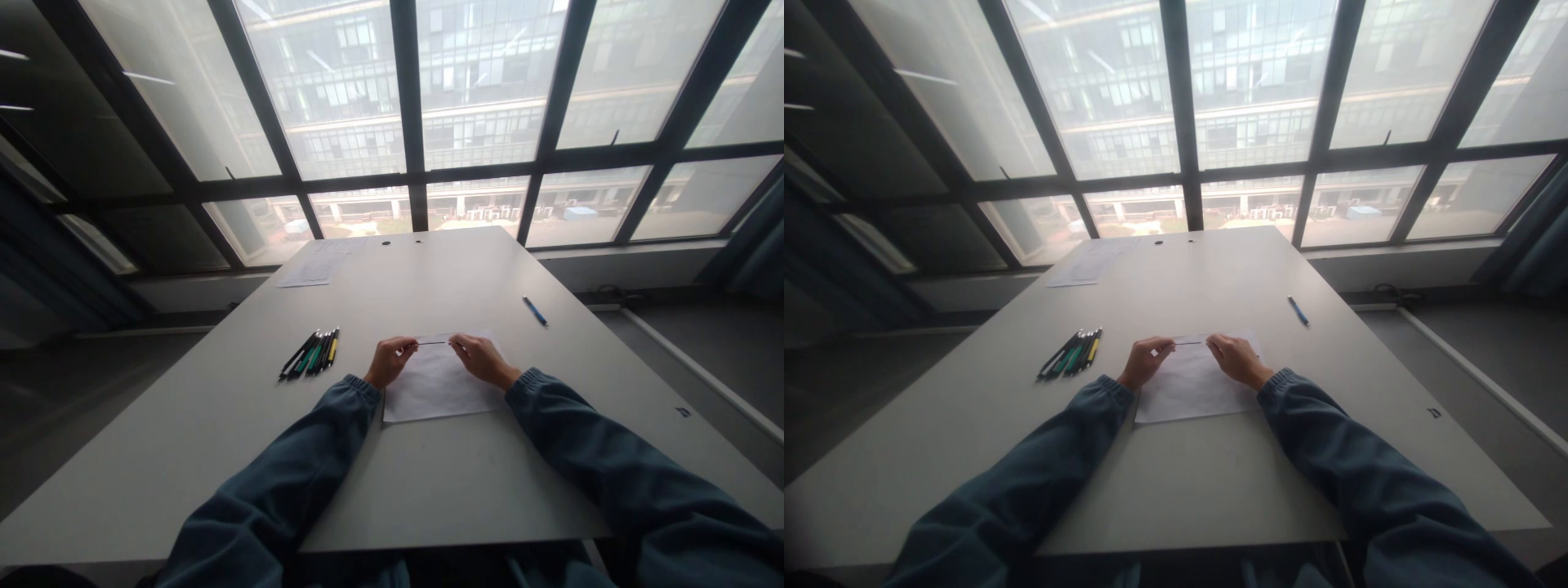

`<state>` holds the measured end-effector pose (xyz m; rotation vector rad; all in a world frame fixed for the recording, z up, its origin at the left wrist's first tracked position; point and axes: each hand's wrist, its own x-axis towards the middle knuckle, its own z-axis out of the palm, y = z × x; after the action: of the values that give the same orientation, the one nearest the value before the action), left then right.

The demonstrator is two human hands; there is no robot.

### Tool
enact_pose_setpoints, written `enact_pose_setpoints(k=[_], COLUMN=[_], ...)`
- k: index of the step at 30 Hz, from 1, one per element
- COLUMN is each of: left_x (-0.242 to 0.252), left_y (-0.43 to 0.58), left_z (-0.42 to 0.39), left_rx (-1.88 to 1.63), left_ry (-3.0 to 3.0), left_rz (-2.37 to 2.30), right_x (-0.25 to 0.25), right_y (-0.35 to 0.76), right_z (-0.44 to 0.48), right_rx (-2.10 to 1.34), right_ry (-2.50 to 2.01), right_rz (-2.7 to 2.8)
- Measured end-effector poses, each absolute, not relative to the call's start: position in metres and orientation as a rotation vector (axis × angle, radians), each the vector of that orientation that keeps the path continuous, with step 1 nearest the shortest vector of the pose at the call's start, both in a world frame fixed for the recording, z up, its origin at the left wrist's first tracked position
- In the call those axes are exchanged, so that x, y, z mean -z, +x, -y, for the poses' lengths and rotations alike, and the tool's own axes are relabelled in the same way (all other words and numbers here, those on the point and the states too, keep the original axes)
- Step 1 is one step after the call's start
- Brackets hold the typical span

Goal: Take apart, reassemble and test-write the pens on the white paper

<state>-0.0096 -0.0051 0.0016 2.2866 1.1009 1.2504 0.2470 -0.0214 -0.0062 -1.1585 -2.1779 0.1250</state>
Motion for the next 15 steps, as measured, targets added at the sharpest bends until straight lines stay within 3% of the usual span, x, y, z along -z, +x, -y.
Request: enact_pose_setpoints(k=[15], left_x=[-0.0056], left_y=[-0.0071], left_z=[0.008], left_rx=[-1.139], left_ry=[2.614], left_rz=[-0.93], right_x=[-0.0008], right_y=[0.2433], right_z=[0.0281], right_rx=[-0.11], right_ry=[-1.109], right_rz=[2.403])
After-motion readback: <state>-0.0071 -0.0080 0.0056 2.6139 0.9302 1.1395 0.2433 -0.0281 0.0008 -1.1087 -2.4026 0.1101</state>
